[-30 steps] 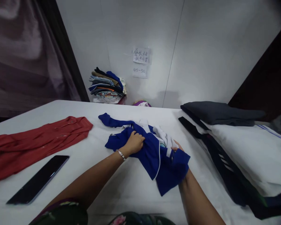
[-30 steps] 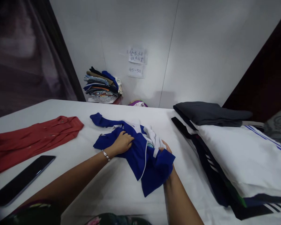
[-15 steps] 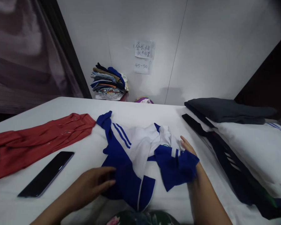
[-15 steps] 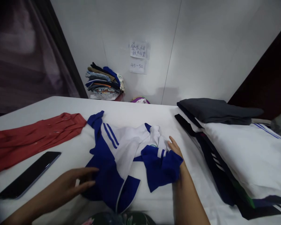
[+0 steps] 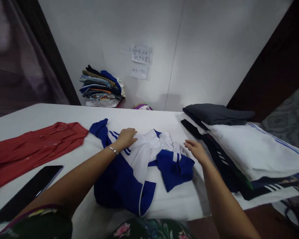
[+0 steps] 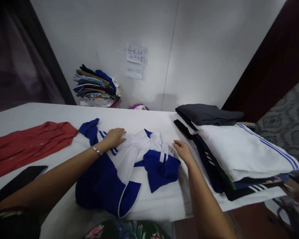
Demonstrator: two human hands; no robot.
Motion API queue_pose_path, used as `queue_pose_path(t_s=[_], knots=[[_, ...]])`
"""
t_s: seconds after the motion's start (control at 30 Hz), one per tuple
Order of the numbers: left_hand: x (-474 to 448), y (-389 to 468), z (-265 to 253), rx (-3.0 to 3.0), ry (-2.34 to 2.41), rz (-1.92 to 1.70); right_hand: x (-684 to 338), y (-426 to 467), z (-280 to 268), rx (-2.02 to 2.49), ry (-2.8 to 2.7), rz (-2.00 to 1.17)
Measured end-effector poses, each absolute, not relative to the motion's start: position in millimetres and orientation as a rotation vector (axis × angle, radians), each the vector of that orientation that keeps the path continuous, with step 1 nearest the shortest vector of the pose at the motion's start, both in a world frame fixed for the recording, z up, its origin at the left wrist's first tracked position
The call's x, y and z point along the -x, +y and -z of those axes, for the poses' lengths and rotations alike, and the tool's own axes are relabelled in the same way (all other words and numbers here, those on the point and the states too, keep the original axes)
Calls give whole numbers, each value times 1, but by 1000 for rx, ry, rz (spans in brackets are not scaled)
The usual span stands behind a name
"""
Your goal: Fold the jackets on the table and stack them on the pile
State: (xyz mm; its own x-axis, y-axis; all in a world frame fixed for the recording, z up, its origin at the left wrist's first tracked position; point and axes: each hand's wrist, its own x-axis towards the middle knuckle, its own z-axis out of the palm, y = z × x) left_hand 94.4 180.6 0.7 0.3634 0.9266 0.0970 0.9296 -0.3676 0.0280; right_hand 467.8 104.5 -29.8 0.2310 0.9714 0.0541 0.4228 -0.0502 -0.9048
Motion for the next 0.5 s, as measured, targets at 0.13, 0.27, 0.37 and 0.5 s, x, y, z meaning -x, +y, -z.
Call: queue_pose_path(t_s=[0.13, 0.27, 0.37, 0.5], knots=[[-96, 195, 13, 2508, -1912, -40, -454, 124, 20, 1756, -1506, -825], [-94, 194, 13, 2455, -1984, -23, -442, 150, 22, 1873, -1599, -832], [-90, 191, 3, 2441, -1977, 44, -435, 167, 25, 1987, -1638, -836], [-79, 191, -7, 2445, -1984, 267, -425, 183, 26, 2102, -1664, -858]])
